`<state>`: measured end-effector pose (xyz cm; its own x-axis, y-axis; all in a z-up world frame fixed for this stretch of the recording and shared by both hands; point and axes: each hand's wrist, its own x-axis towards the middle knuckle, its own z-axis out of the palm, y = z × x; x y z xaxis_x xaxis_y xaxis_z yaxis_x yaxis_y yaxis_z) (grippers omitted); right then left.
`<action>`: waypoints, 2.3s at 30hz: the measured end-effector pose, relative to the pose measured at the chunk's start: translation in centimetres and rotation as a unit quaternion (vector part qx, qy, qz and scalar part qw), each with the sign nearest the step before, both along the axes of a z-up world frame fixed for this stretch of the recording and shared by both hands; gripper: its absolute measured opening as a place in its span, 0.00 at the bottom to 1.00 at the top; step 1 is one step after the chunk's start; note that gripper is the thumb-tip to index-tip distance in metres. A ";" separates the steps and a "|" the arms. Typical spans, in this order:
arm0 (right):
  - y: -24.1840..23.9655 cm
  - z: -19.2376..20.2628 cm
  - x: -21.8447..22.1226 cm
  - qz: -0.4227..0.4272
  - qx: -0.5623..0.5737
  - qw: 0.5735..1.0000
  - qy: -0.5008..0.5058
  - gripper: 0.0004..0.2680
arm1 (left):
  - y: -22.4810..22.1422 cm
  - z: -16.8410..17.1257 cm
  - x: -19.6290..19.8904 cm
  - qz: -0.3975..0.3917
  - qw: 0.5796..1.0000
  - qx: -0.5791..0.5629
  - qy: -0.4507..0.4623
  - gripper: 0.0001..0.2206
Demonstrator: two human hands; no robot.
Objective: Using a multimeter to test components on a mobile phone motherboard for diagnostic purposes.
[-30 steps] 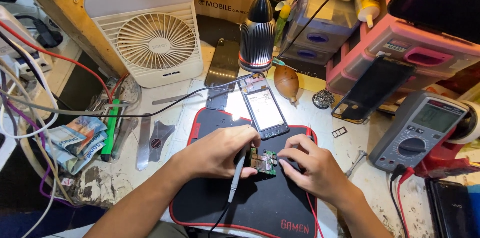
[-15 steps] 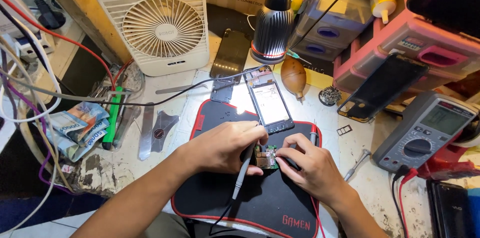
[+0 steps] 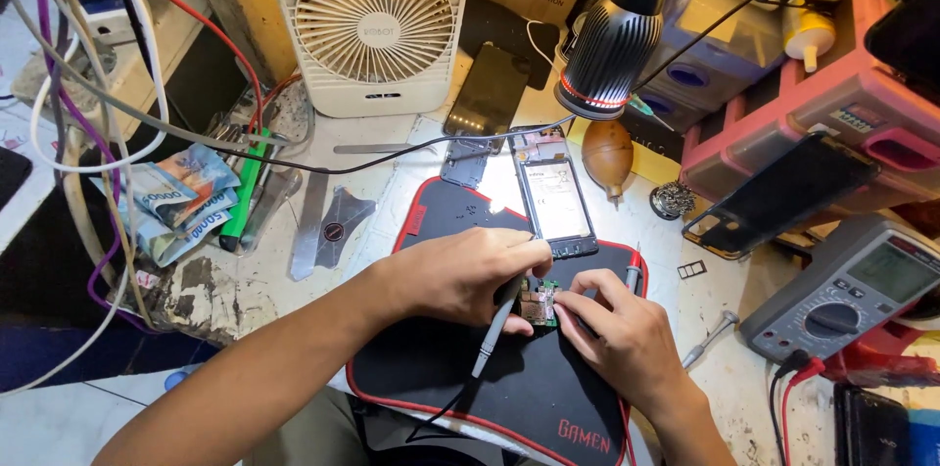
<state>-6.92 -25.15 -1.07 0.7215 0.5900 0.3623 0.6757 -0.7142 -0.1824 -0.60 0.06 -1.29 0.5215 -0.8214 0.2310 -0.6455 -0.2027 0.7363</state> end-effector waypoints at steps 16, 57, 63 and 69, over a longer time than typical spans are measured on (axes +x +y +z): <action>0.9 -0.3 -0.3 0.011 0.020 0.998 -0.065 0.03 | 0.1 -0.2 0.0 -0.012 1.000 -0.002 -0.003 0.25; -2.6 0.3 1.9 -0.187 0.203 0.959 0.071 0.06 | 0.4 2.2 0.3 0.006 0.999 0.009 0.044 0.21; -1.2 -0.7 0.8 -0.090 0.200 0.973 0.073 0.03 | 0.2 1.9 0.2 -0.012 0.999 -0.024 0.026 0.21; -0.5 0.3 0.3 -0.013 0.099 0.989 0.105 0.04 | 0.1 1.5 -0.1 -0.009 1.000 0.003 0.009 0.21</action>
